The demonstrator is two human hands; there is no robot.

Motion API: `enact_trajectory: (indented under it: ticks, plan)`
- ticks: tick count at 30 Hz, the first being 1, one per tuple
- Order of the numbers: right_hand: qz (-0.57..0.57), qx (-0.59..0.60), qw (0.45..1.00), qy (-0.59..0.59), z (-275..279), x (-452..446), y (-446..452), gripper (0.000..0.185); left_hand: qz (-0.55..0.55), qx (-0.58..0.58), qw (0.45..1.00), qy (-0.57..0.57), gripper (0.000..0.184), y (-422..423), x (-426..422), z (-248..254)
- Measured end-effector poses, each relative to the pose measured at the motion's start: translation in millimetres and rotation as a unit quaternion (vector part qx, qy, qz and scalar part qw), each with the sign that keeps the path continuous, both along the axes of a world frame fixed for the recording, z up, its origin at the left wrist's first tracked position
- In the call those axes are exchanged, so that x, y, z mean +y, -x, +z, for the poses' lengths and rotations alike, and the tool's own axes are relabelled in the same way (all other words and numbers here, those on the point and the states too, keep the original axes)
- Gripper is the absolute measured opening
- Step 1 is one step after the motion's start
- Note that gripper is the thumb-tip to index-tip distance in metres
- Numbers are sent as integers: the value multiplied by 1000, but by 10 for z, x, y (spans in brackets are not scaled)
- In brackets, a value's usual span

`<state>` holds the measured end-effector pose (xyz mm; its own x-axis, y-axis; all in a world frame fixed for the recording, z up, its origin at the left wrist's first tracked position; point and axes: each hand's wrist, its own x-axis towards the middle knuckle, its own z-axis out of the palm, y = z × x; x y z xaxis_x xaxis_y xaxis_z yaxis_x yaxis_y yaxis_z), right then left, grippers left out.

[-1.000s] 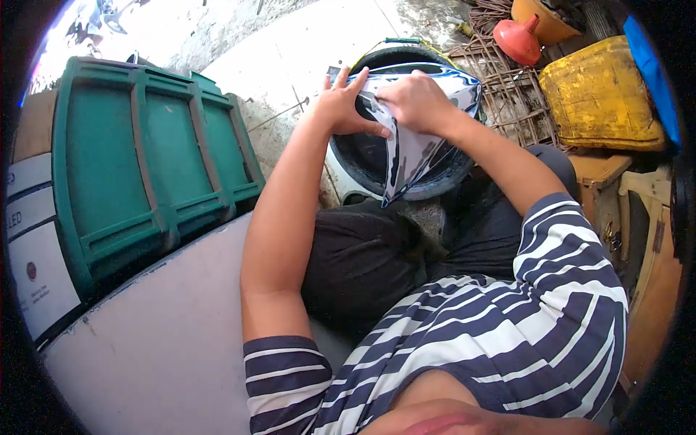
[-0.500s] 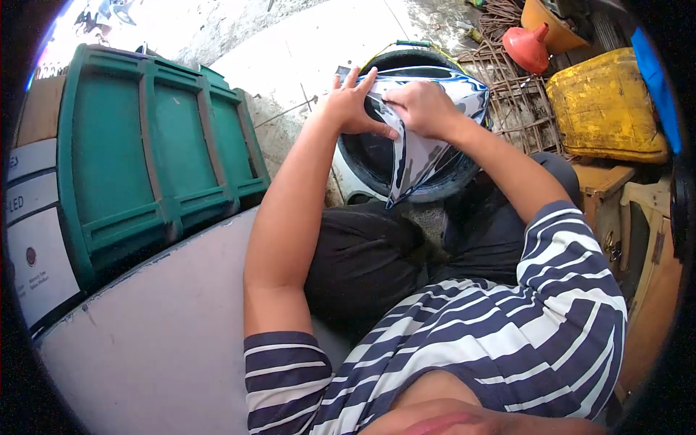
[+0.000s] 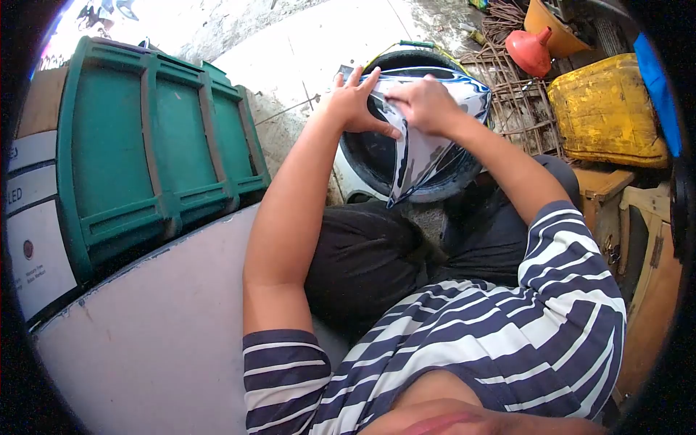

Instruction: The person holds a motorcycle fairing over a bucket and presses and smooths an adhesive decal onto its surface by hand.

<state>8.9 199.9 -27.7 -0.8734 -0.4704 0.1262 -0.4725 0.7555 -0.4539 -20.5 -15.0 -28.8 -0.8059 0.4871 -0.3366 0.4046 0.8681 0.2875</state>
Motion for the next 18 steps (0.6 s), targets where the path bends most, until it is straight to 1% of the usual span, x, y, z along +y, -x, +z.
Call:
enact_trajectory:
  ticks: [2,5,6,9,10,13,14,15,17,18]
  plan:
    - [13,8,1000,3,52,-33,-58,23,5,-8,1000,2,154,5,13,17]
    - [-33,32,999,20,-75,113,97,22,6,-12,1000,-2,153,-13,12,44]
    - [-36,-4,999,9,1,86,89,23,7,-11,1000,-7,153,-13,7,48]
    - [13,-15,1000,18,48,-77,-84,21,2,-10,1000,-2,153,8,7,20]
    - [21,2,1000,5,125,-60,-90,21,4,-9,1000,-7,153,5,16,20]
    - [-44,24,998,36,21,69,42,21,4,-7,1000,-9,152,-21,-8,24]
    - [-33,7,999,10,-19,73,50,22,3,-5,1000,-8,152,-21,-2,27]
    - [11,1,1000,-12,80,2,-20,22,2,-3,1000,-8,151,-8,5,16]
    - [28,-10,999,41,82,-94,-149,26,-1,-6,1000,-6,151,11,1,7]
    - [21,-7,999,25,90,-71,-138,25,2,-11,1000,-3,151,14,5,19]
